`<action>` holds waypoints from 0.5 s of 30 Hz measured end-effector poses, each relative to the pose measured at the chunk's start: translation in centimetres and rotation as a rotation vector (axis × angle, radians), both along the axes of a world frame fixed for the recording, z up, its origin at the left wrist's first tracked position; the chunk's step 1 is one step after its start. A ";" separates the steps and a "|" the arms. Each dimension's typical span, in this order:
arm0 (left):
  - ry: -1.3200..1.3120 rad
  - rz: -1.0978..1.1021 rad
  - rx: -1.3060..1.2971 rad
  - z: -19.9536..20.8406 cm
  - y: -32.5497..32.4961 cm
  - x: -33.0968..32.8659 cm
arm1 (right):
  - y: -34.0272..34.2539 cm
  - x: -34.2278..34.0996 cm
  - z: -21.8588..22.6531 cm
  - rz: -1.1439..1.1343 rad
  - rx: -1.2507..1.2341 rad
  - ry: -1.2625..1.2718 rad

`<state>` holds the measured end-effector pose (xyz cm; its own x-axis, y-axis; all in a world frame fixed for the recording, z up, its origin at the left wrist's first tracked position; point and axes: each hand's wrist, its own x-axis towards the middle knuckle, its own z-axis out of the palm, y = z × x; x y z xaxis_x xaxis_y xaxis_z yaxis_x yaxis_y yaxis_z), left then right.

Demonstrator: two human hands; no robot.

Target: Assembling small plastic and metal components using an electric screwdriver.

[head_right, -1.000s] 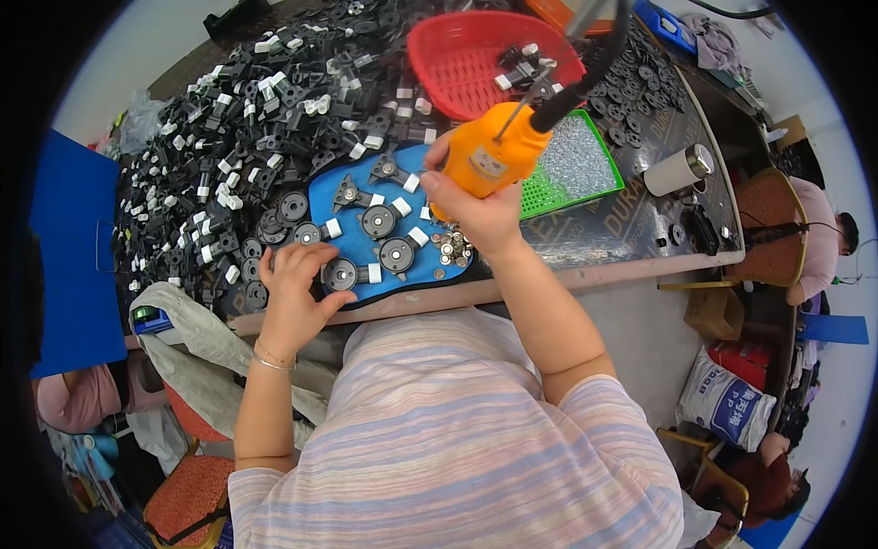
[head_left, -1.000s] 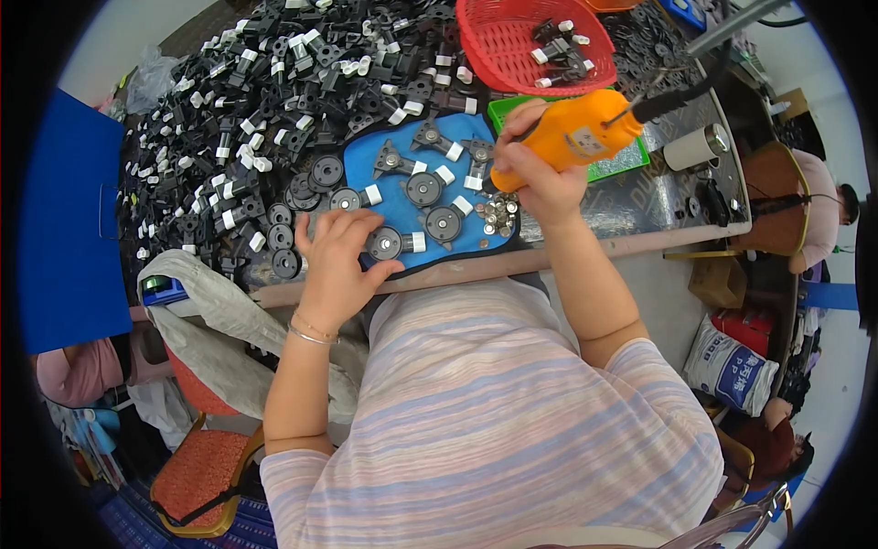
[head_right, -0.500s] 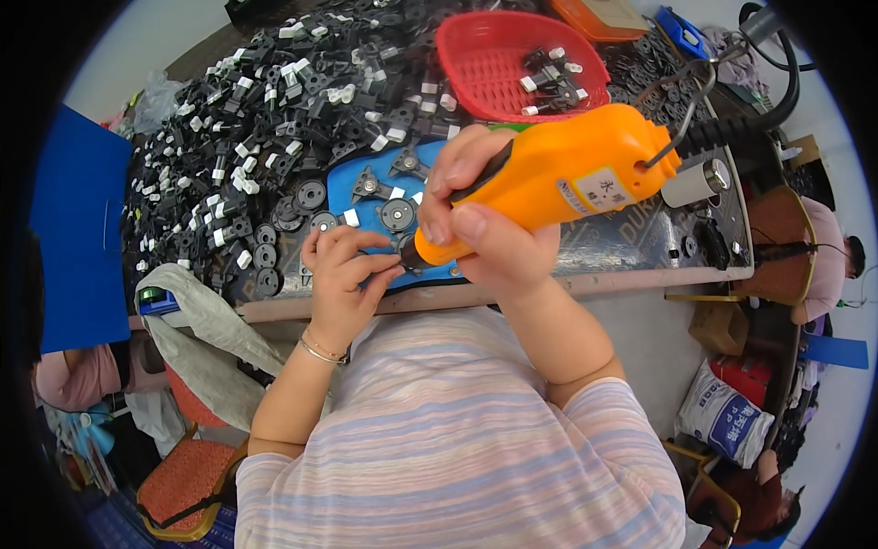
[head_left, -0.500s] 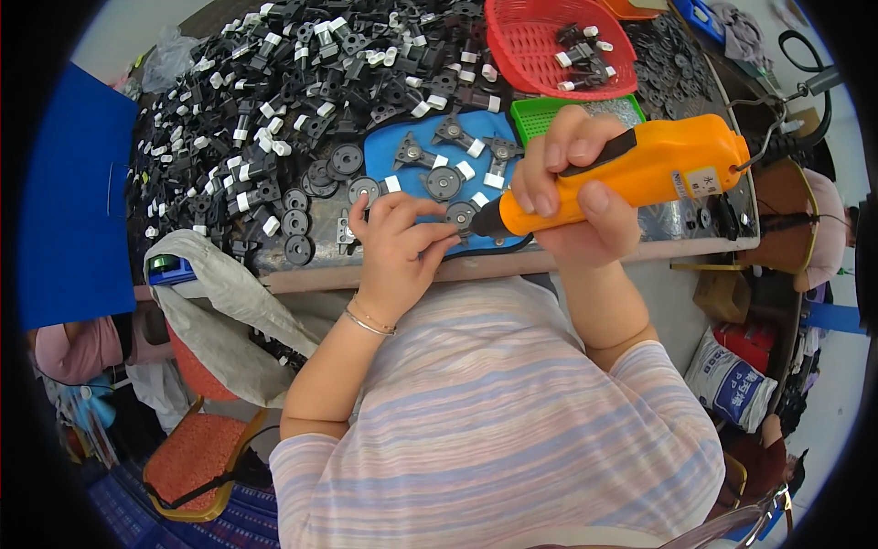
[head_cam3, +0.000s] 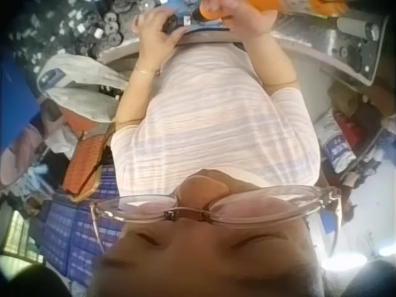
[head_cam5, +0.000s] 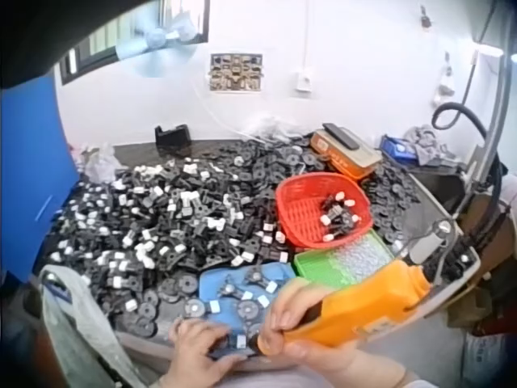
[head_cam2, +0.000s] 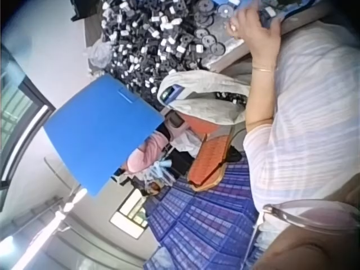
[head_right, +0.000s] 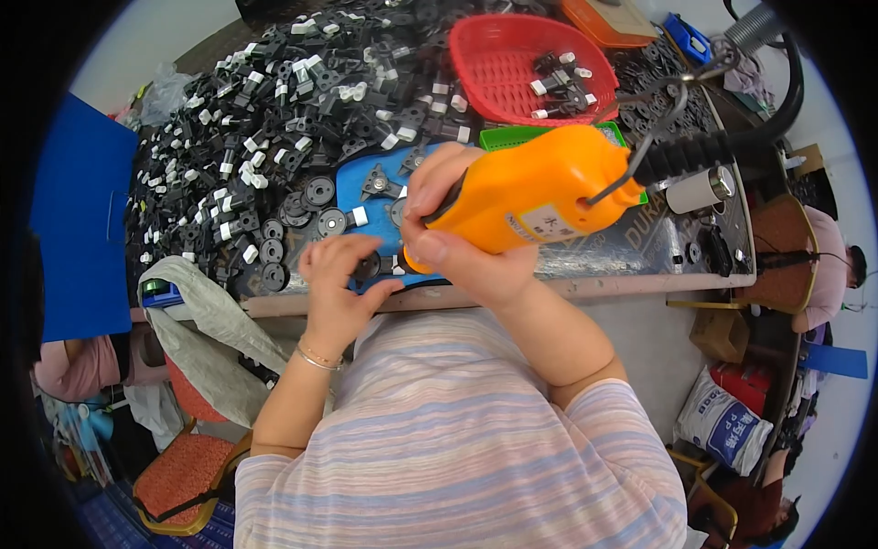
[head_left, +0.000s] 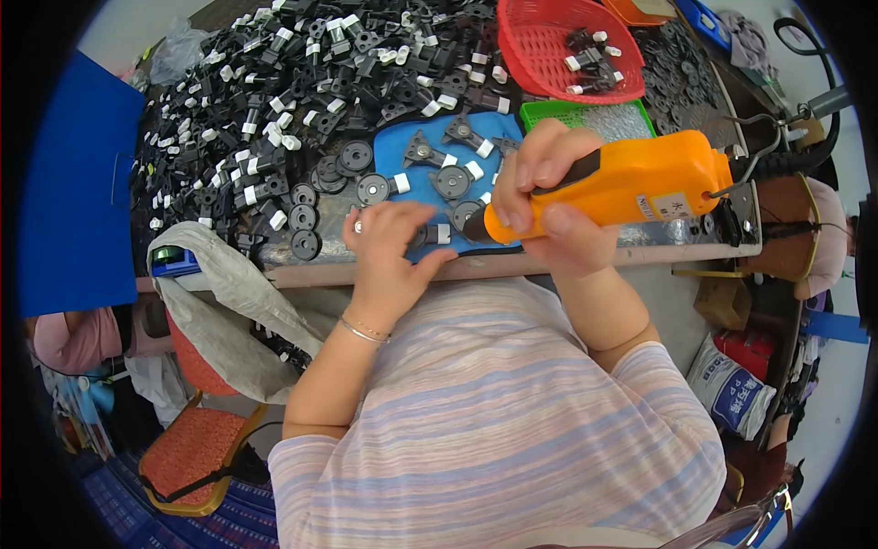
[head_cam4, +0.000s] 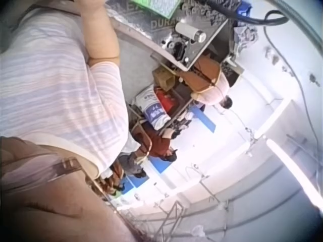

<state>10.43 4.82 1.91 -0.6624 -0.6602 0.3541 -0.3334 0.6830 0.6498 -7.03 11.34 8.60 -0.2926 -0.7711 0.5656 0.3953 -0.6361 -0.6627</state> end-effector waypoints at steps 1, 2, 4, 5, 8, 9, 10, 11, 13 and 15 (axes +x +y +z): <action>-0.019 0.019 -0.043 -0.4 -0.5 0.8 | -0.1 -0.1 0.1 -0.009 0.025 0.085; -0.061 0.049 -0.041 -0.3 -0.8 1.5 | -0.1 -0.2 0.1 -0.016 0.050 0.169; -0.157 0.086 -0.037 -0.4 -1.4 2.4 | -0.7 0.0 -0.2 -0.025 0.053 0.199; -0.159 0.091 -0.037 -0.5 -1.4 2.5 | -1.1 0.2 -0.4 -0.036 0.056 0.229; -0.265 0.083 -0.056 -0.7 -1.6 2.6 | -1.8 0.7 -0.9 -0.043 0.058 0.249; -0.262 0.081 -0.056 -0.8 -1.6 2.5 | -1.9 0.9 -1.0 -0.049 0.061 0.268; -0.259 0.078 -0.055 -0.9 -1.6 2.5 | -2.0 1.0 -1.0 -0.047 0.062 0.270; -0.258 0.078 -0.054 -1.0 -1.6 2.4 | -2.1 1.0 -1.0 -0.053 0.062 0.278; -0.262 0.079 -0.103 -1.1 -1.7 2.2 | -2.1 1.0 -1.0 -0.060 0.064 0.289; -0.250 0.074 -0.088 -1.1 -1.8 2.1 | -2.2 0.9 -1.0 -0.065 0.064 0.286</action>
<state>12.54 3.06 0.81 -0.6875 -0.6840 0.2439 -0.5269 0.7009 0.4807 -6.10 9.17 7.56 -0.1782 -0.7924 0.5833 0.1463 -0.6076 -0.7807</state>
